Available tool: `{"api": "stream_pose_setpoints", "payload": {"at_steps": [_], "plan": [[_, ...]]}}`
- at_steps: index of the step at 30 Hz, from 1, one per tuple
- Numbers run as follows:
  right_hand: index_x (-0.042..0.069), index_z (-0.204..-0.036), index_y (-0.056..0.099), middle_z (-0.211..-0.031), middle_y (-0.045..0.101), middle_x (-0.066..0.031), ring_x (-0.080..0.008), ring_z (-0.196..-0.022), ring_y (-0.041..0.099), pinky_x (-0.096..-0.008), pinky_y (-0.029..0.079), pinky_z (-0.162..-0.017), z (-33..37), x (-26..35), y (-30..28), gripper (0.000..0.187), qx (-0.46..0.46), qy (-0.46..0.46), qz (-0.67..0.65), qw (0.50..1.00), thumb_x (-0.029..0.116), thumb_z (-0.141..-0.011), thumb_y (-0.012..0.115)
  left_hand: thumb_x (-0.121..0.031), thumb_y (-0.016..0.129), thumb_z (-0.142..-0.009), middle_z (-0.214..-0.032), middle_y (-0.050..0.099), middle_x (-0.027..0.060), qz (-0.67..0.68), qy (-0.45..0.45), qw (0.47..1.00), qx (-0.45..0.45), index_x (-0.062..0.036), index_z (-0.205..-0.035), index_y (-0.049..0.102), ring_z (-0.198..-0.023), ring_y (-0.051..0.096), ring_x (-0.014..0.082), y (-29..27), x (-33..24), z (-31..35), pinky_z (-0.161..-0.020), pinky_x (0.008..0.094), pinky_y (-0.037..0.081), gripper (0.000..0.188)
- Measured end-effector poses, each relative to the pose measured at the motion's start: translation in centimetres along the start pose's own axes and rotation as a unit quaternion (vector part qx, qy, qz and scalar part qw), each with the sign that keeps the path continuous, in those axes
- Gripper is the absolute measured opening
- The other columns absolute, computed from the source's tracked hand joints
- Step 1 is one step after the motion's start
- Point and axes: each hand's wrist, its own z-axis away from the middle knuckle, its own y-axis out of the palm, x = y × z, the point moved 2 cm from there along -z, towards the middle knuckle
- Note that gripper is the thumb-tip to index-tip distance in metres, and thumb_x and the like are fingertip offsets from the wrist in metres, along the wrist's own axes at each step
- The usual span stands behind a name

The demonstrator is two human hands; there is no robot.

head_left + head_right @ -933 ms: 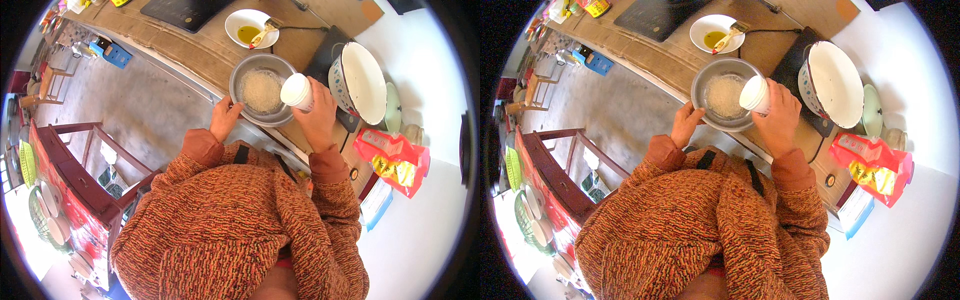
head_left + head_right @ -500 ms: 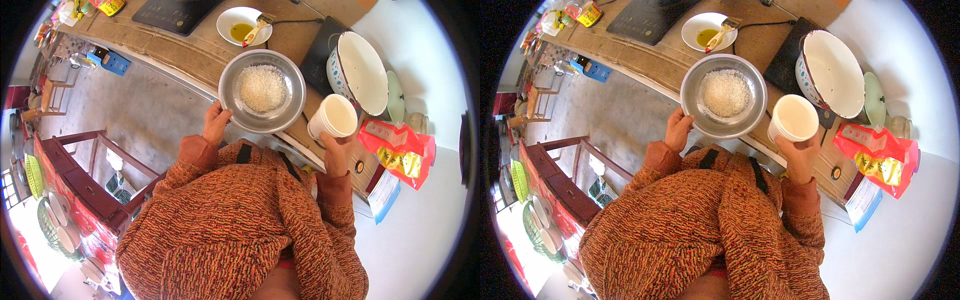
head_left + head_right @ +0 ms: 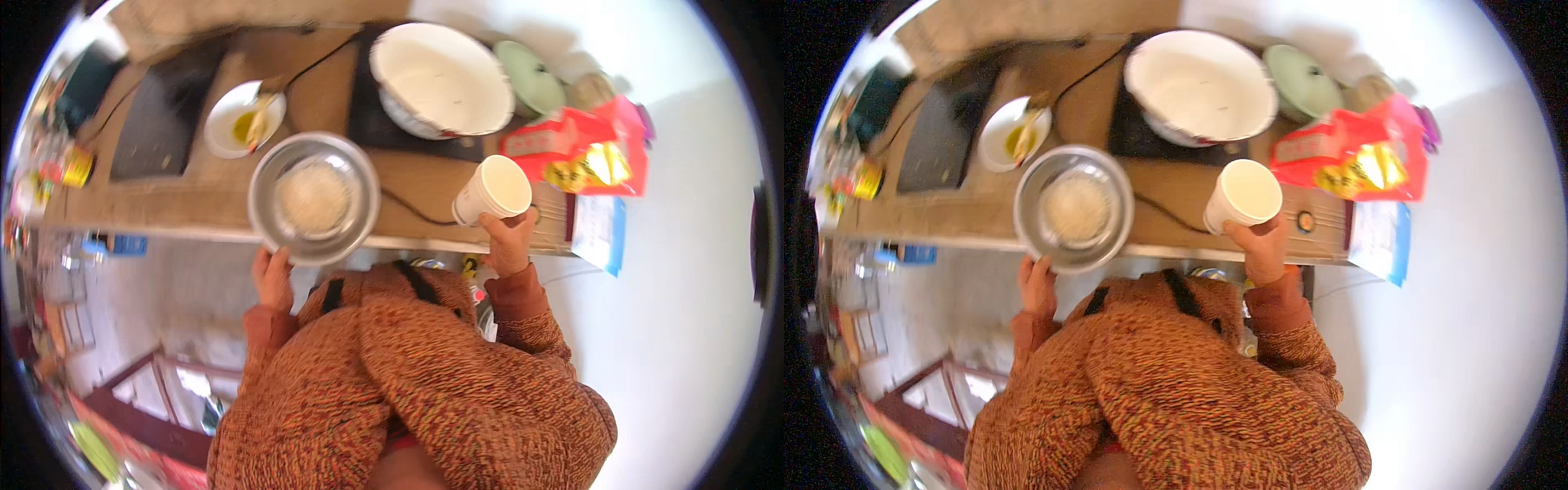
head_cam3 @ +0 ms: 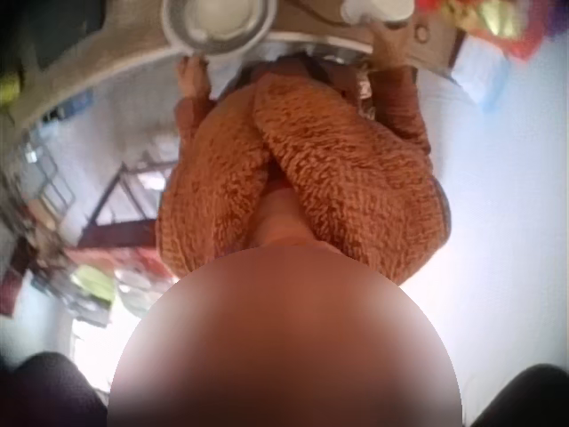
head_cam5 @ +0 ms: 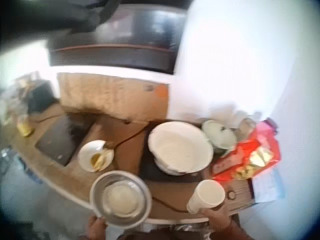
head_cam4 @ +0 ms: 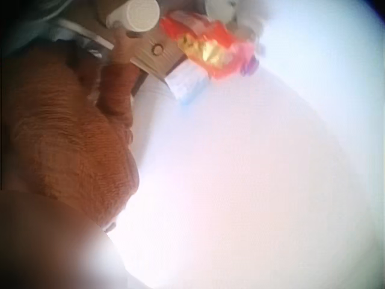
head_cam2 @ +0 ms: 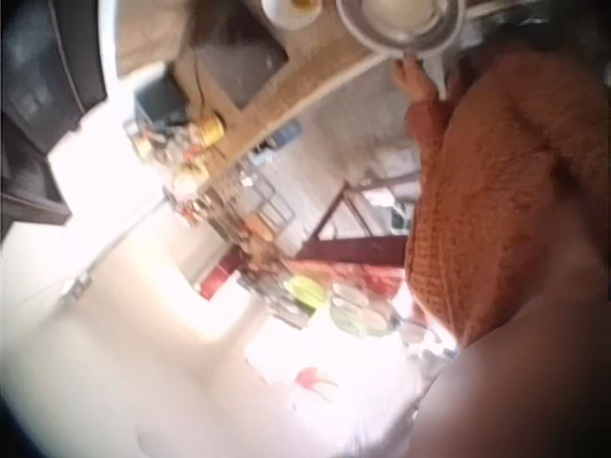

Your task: The person measures rice from a large bag into a metal bowl using a paper cup, then carries the bowl to a table. They add water from a white bucket using a ladle and stir the mixture with chopsticks.

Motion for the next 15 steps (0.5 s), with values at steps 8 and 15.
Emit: {"api": "stream_pose_setpoints", "payload": {"at_steps": [8, 15], "plan": [[-0.005, -0.113, 0.051, -0.106, 0.058, -0.0092, -0.0174, -0.097, 0.055, -0.0317, 0.045, -0.083, -3.5, 17.6, -9.0, 0.042, -0.156, -0.313, 0.206, 0.914, 0.005, -0.074, 0.062, -0.013, 0.054, -0.084, -0.099, 0.057, 0.0034, 0.026, 0.027, 0.998, 0.056, -0.0026, -0.110, 0.052, -0.086, 0.053, 0.0133, 1.8, -0.8, 0.0, -0.073, 0.0294, 0.044, 0.028], [-0.003, -0.109, 0.055, -0.096, 0.061, -0.0095, -0.0158, -0.082, 0.057, -0.0285, 0.047, -0.073, -10.1, 23.1, -14.0, 0.047, -0.141, -0.140, 0.375, 0.905, 0.016, -0.067, 0.070, -0.009, 0.052, -0.084, -0.104, 0.056, 0.0065, 0.040, 0.012, 0.999, 0.005, -0.0014, -0.111, 0.051, -0.093, 0.055, 0.0154, 2.0, -0.8, -0.2, -0.082, 0.0328, 0.046, 0.028]]}}
